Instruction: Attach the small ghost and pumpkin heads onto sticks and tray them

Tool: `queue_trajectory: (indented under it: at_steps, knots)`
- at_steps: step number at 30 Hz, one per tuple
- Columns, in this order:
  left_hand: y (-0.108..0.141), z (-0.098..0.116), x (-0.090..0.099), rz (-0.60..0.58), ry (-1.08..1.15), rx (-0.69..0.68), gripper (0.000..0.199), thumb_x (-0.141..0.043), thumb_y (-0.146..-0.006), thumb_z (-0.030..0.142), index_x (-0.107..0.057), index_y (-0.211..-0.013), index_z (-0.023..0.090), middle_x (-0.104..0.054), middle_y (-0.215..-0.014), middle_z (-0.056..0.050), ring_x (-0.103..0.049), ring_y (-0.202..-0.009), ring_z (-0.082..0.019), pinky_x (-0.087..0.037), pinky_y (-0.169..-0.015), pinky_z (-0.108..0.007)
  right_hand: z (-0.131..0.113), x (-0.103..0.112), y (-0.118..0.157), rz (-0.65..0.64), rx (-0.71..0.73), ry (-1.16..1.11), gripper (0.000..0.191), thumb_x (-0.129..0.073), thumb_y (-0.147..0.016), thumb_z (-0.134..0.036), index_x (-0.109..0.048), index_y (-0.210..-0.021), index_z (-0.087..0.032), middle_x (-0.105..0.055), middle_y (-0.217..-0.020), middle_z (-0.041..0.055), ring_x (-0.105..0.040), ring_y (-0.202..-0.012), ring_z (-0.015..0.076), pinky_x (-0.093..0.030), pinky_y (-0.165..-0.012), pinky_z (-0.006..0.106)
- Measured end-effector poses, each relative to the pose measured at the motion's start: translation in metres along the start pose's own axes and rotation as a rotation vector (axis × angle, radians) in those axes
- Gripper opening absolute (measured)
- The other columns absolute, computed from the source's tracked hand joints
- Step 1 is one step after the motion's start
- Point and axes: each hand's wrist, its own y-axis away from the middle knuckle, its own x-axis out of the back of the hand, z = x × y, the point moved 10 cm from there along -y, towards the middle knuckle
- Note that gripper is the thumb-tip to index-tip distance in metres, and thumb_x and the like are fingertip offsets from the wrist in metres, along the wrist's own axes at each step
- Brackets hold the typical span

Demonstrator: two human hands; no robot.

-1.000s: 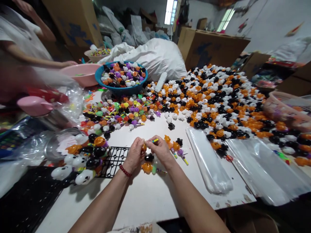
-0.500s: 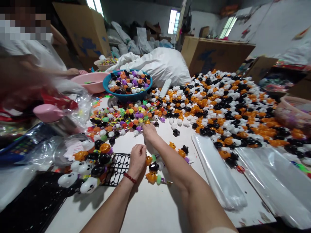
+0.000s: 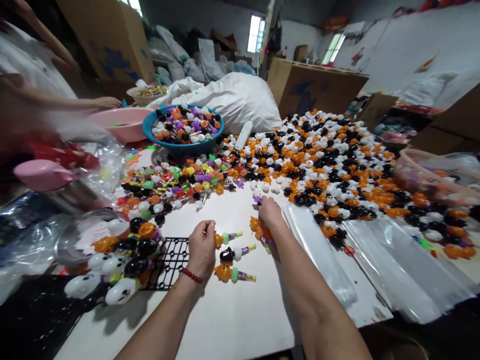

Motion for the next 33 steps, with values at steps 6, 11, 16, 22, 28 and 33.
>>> queue_trajectory:
  at_steps: [6,11,16,22,28,33]
  knots:
    - [0.002,0.014,-0.011,-0.165,0.391,0.085,0.041,-0.056,-0.093,0.047,-0.056,-0.129,0.028,-0.059,-0.133,-0.008,-0.06,-0.085,-0.012,-0.048,-0.077,-0.026,-0.054,-0.014,0.064,-0.105,0.152,-0.893,0.04,-0.06,-0.088,-0.052,-0.062,-0.114,-0.022,-0.065,-0.089,0.0022,-0.056,-0.073,0.0166,-0.046,-0.067,0.028]
    - [0.015,0.03,-0.033,-0.384,0.764,0.244,0.043,-0.057,-0.093,0.049,-0.057,-0.128,0.023,-0.063,-0.122,-0.007,-0.062,-0.096,-0.013,-0.05,-0.084,-0.023,-0.109,-0.011,0.122,-0.118,0.338,-1.048,0.034,-0.07,-0.082,-0.041,-0.069,-0.111,-0.023,-0.063,-0.111,0.0063,-0.059,-0.101,0.0201,-0.049,-0.09,0.033]
    - [0.012,0.027,-0.031,-0.321,0.864,0.335,0.035,-0.07,-0.083,0.044,-0.061,-0.107,0.021,-0.063,-0.091,0.0,-0.056,-0.071,-0.008,-0.047,-0.064,-0.018,-0.102,0.0,0.131,-0.099,0.375,-0.912,0.033,-0.056,-0.094,-0.043,-0.068,-0.119,-0.026,-0.065,-0.11,0.0062,-0.061,-0.105,0.0202,-0.048,-0.093,0.034]
    - [0.008,0.024,-0.026,-0.243,0.815,0.326,0.038,-0.065,-0.082,0.057,-0.048,-0.086,0.023,-0.041,-0.068,0.007,-0.038,-0.053,-0.005,-0.029,-0.046,-0.016,-0.091,0.024,0.135,-0.043,0.471,-0.772,0.026,-0.053,-0.096,-0.039,-0.074,-0.105,-0.026,-0.074,-0.102,0.0045,-0.066,-0.095,0.0206,-0.049,-0.087,0.035]
    - [0.012,0.024,-0.026,-0.235,0.755,0.305,0.046,-0.062,-0.082,0.064,-0.04,-0.082,0.024,-0.035,-0.065,0.009,-0.034,-0.05,-0.006,-0.028,-0.044,-0.015,-0.096,0.027,0.141,-0.039,0.499,-0.704,0.026,-0.053,-0.096,-0.038,-0.075,-0.104,-0.026,-0.073,-0.094,0.0046,-0.066,-0.087,0.0199,-0.049,-0.081,0.034]
    - [0.015,0.02,-0.025,-0.271,0.611,0.289,0.047,-0.058,-0.085,0.066,-0.039,-0.082,0.024,-0.037,-0.065,0.008,-0.036,-0.053,-0.007,-0.033,-0.048,-0.018,-0.101,0.024,0.146,-0.053,0.511,-0.706,0.024,-0.057,-0.095,-0.042,-0.074,-0.103,-0.026,-0.072,-0.092,0.0044,-0.064,-0.085,0.0197,-0.047,-0.079,0.033]
